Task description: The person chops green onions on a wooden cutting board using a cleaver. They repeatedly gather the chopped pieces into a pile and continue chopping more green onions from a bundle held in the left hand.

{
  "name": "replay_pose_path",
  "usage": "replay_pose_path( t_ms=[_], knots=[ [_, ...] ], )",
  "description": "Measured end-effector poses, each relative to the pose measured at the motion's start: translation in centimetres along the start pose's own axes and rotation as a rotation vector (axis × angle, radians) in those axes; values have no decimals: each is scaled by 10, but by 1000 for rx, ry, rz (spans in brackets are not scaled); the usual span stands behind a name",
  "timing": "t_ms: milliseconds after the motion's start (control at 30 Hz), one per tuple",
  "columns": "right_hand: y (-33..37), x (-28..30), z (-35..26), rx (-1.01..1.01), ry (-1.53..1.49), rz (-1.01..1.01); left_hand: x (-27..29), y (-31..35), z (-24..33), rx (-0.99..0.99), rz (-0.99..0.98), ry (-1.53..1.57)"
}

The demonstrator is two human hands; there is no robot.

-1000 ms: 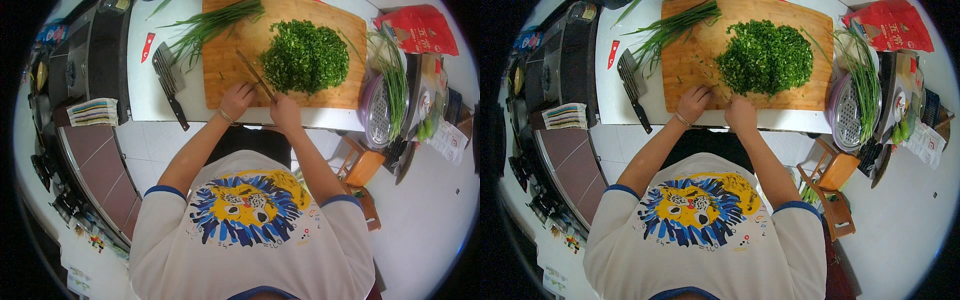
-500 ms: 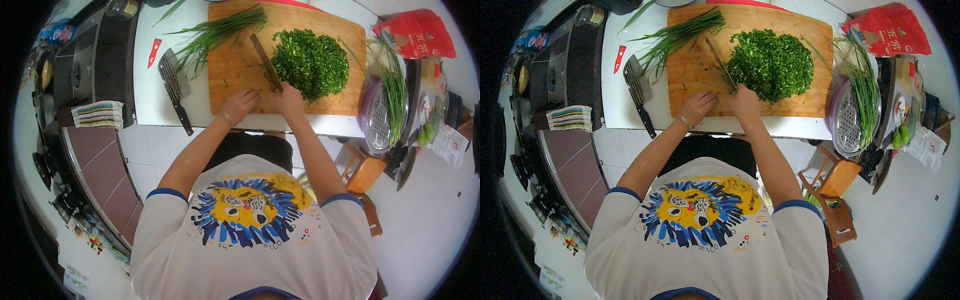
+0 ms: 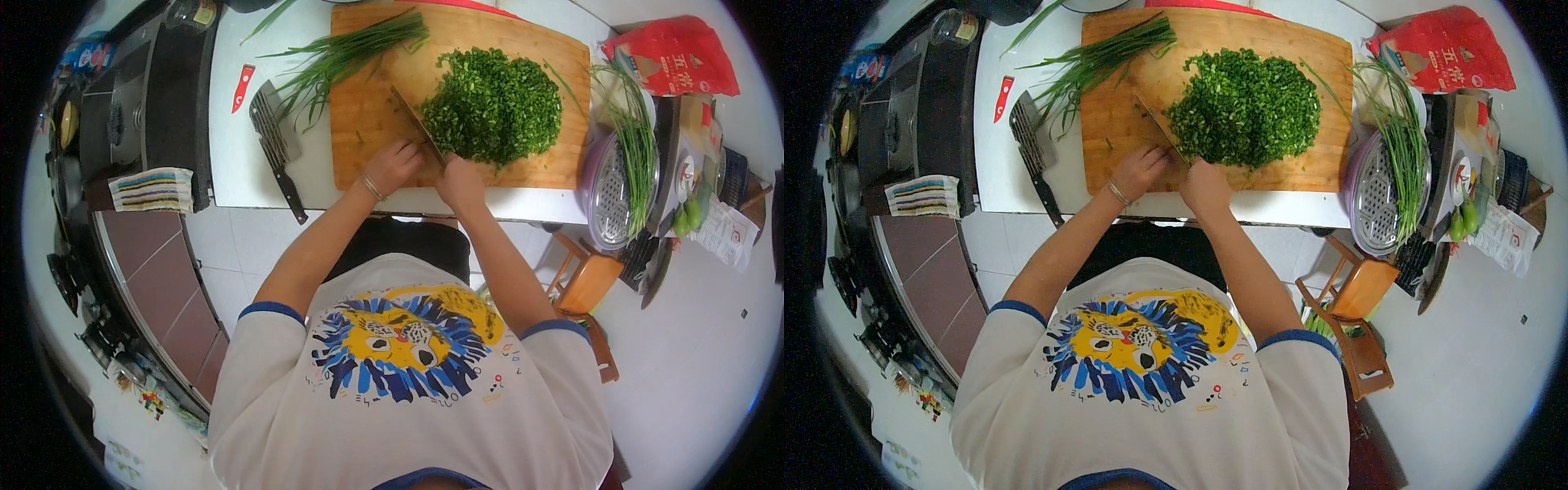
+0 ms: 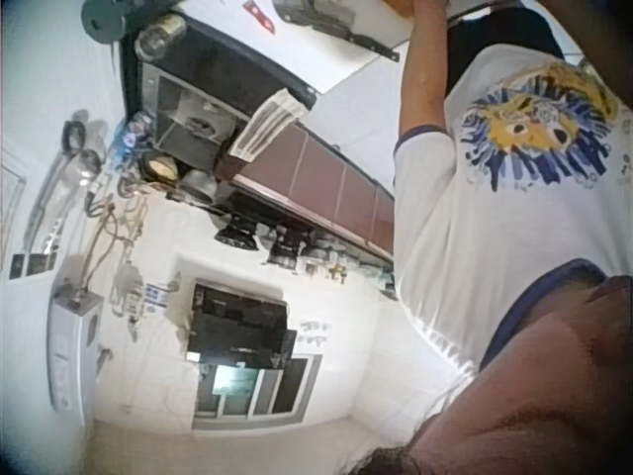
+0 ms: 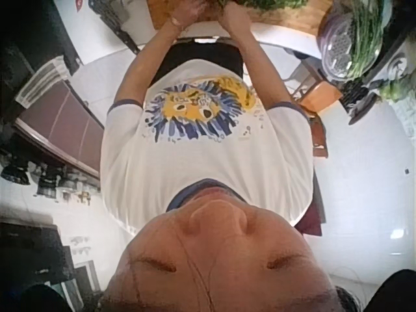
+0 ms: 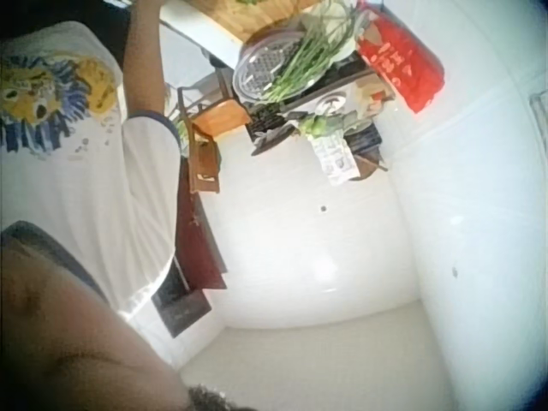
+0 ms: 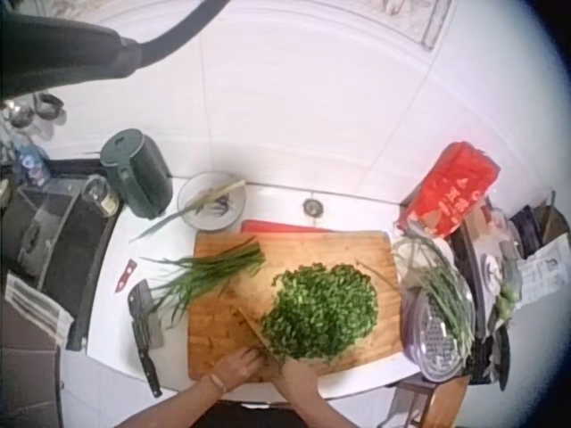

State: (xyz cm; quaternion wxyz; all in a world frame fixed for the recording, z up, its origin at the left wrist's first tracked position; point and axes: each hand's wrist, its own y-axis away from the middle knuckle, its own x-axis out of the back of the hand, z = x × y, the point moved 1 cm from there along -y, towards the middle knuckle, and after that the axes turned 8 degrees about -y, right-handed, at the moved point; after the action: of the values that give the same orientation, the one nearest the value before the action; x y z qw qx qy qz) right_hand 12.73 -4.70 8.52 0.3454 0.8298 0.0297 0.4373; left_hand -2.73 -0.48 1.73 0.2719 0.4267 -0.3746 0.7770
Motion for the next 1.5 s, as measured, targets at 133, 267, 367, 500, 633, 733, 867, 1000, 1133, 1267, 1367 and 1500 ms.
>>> replay_pose_path(
  t_ms=[133, 267, 367, 500, 633, 733, 867, 1000, 1133, 1267, 1367, 1500],
  knots=[
    [-14, -1, -11, 38, -10, 13, 3, 7, 1, 16, -18, -31],
    [-23, 2, -27, 48, -20, 7, 3, 7, -1, 37, -10, -29],
    [-15, 3, -1, 88, 37, -7, 7, 10, -1, 67, -44, -27],
    [-6, 1, 18, 123, -18, 102, 2, 14, 3, 64, -29, -13],
    [-7, 5, 10, 104, -66, 124, 4, 14, 3, 73, -46, -2],
    [7, 9, -2, 112, 15, 44, -2, 17, 1, 85, -52, -5],
    [3, -8, 2, 78, 27, 53, -2, 16, 2, 92, -66, 1],
    [-18, -7, -8, 104, -33, 97, 9, 11, 5, 81, -77, 23],
    [-15, 7, -12, 65, -92, 68, 6, 15, 4, 79, -29, 15],
    [0, -1, -5, 62, -6, 19, 2, 14, 5, 90, 7, -13],
    [0, -7, -7, 50, 21, 3, 1, 13, 4, 100, -41, 28],
    [-23, -8, -22, 62, -100, 36, 0, 16, 4, 118, -97, 16]
  ],
)
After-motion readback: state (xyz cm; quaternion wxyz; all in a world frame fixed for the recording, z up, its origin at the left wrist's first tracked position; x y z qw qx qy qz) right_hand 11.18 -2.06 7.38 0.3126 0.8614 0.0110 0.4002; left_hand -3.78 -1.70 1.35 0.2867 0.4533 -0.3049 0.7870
